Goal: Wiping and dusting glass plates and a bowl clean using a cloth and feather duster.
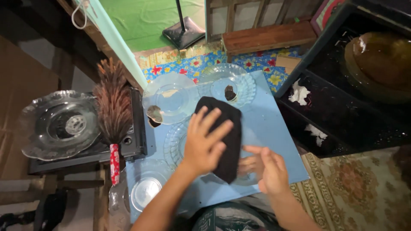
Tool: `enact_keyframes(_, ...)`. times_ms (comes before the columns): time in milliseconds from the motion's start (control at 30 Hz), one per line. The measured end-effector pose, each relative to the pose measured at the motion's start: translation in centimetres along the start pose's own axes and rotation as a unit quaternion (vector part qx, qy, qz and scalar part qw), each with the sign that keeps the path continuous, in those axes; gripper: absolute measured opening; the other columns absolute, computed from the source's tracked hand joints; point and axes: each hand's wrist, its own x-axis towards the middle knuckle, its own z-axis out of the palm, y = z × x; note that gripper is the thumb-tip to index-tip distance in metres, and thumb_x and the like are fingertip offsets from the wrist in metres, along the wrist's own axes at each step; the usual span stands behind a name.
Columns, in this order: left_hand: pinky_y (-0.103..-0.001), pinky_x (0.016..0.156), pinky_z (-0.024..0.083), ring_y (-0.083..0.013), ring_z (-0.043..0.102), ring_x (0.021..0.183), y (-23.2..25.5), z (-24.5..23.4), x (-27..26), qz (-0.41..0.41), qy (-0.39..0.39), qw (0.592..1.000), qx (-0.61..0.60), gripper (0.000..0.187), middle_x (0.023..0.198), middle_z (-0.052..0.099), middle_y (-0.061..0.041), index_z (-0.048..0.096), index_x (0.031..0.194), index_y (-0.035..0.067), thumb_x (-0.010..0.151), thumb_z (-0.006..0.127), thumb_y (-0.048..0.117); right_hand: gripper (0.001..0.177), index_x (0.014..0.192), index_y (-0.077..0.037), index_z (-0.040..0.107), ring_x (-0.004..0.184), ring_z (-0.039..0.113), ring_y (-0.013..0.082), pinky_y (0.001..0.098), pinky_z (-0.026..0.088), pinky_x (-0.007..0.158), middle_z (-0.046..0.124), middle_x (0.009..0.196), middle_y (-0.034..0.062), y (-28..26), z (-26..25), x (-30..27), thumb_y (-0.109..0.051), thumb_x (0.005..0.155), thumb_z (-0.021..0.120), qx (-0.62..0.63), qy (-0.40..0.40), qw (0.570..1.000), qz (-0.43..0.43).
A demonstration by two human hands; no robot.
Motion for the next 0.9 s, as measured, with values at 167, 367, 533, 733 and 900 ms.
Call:
enact_keyframes(167,-0.067,0.126,0.029,-0.0467,0.036,0.156,-1.1,0.9,-2.3,-0.103,0.041,0.986,-0.125,0.046,0.165,0.042,-0.018,0.059,0.147,0.016,0.11,0.046,0.042,0.062,0.126,0.005,0.062,0.073,0.076,0.0414,0.0513,0.061,0.061,0.075,0.091,0.0277,-1.6,-1.0,0.8,-0.048,0.11,0.035,0.048,0.022,0.999,0.012)
enact_keyframes(367,-0.07,0.124,0.014,-0.0492,0.027,0.154,2.8,3.8,-4.9,0.021,0.094,0.992,0.087,0.046,0.162,0.04,-0.016,0.058,0.147,0.024,0.108,0.048,0.046,0.057,0.135,-0.003,0.061,0.088,0.074,0.0399,0.0518,0.06,0.079,0.074,0.101,0.0256,-0.4,-1.8,1.7,-0.051,0.114,0.038,0.191,0.042,0.981,-0.009)
enact_keyframes(533,-0.069,0.128,0.019,-0.0521,0.034,0.154,0.8,0.5,-1.8,0.021,0.03,0.999,0.026,0.047,0.162,0.043,-0.013,0.059,0.148,0.029,0.104,0.054,0.046,0.056,0.13,-0.003,0.064,0.091,0.075,0.0416,0.0546,0.06,0.08,0.075,0.103,0.026,-1.2,0.2,1.1,-0.05,0.111,0.041,0.177,-0.016,0.984,-0.014)
enact_keyframes(733,-0.07,0.123,0.009,-0.0514,0.029,0.149,3.9,2.3,-3.3,0.054,0.009,0.991,0.126,0.049,0.161,0.04,-0.011,0.06,0.148,0.03,0.103,0.06,0.051,0.061,0.133,0.006,0.059,0.116,0.07,0.0337,0.0492,0.057,0.102,0.068,0.131,0.0229,-1.3,1.6,0.2,-0.047,0.111,0.041,0.113,0.043,0.992,-0.019)
enact_keyframes(900,-0.066,0.126,0.012,-0.0442,0.03,0.154,2.6,1.5,-3.1,0.135,-0.022,0.981,0.139,0.047,0.164,0.039,-0.008,0.062,0.15,0.031,0.109,0.056,0.054,0.064,0.139,0.01,0.058,0.116,0.069,0.0314,0.0427,0.056,0.101,0.067,0.133,0.0223,-0.4,0.8,-1.3,-0.047,0.112,0.047,0.096,-0.011,0.995,-0.016)
